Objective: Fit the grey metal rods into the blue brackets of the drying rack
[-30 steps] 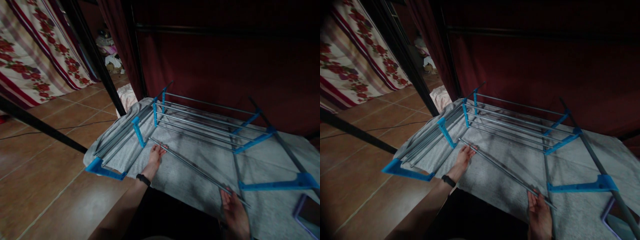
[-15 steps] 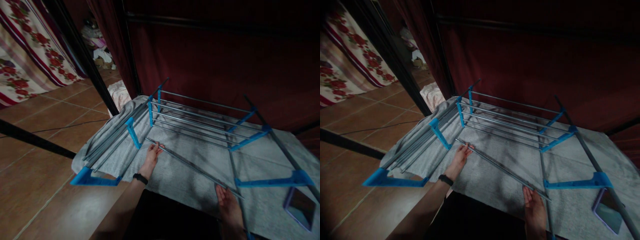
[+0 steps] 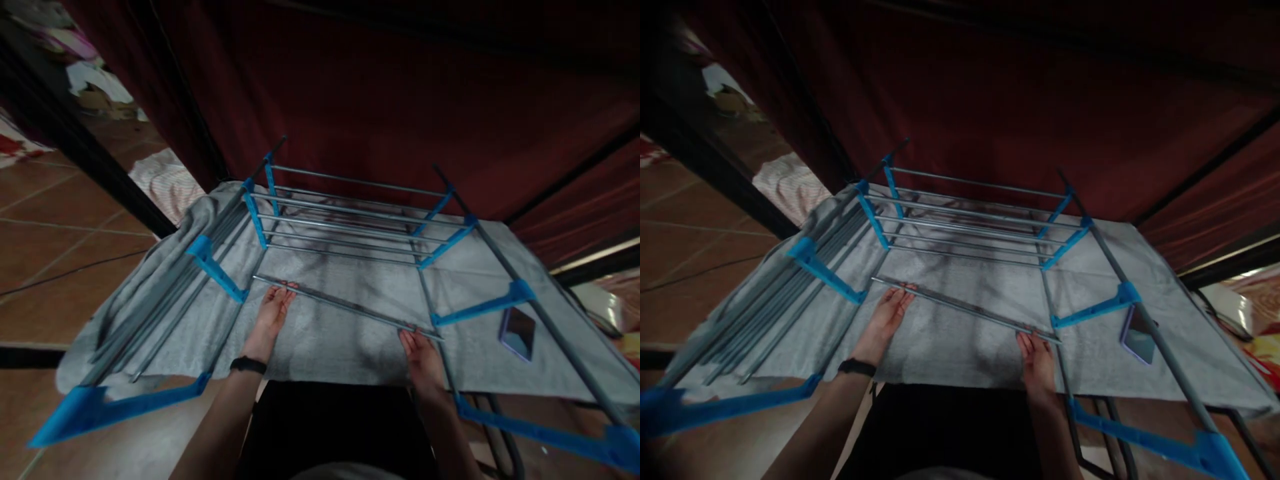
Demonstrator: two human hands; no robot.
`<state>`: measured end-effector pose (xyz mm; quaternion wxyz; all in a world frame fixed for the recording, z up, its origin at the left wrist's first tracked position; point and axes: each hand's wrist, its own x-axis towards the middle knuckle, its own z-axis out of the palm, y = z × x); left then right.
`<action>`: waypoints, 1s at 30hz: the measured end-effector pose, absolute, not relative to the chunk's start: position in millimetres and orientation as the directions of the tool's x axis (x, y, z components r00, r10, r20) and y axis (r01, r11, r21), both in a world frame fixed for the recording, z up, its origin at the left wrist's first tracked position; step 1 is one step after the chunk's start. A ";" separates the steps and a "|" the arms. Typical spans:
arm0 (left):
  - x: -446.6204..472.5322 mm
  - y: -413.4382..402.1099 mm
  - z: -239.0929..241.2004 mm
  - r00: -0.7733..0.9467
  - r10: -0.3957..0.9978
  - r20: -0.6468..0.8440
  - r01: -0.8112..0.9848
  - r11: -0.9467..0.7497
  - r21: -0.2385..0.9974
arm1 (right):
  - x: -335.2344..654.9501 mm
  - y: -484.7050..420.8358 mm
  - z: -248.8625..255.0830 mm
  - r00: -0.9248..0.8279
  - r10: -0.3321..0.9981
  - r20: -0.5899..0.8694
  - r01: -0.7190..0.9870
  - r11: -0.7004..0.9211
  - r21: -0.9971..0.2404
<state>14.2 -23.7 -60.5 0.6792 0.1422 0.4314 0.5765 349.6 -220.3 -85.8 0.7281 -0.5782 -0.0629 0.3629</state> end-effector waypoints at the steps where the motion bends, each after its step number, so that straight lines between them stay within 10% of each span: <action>1: 14.8 -22.5 -60.7 -0.048 0.903 -0.427 -0.663 0.291 0.690 | 349.0 -218.5 -87.0 0.738 0.578 -0.349 -0.472 0.071 -0.879; 30: 11.6 -14.3 -52.2 -0.020 0.898 -0.440 -0.529 0.365 0.767 | 348.9 -188.5 -80.4 0.709 0.591 -0.383 -0.601 0.225 -0.767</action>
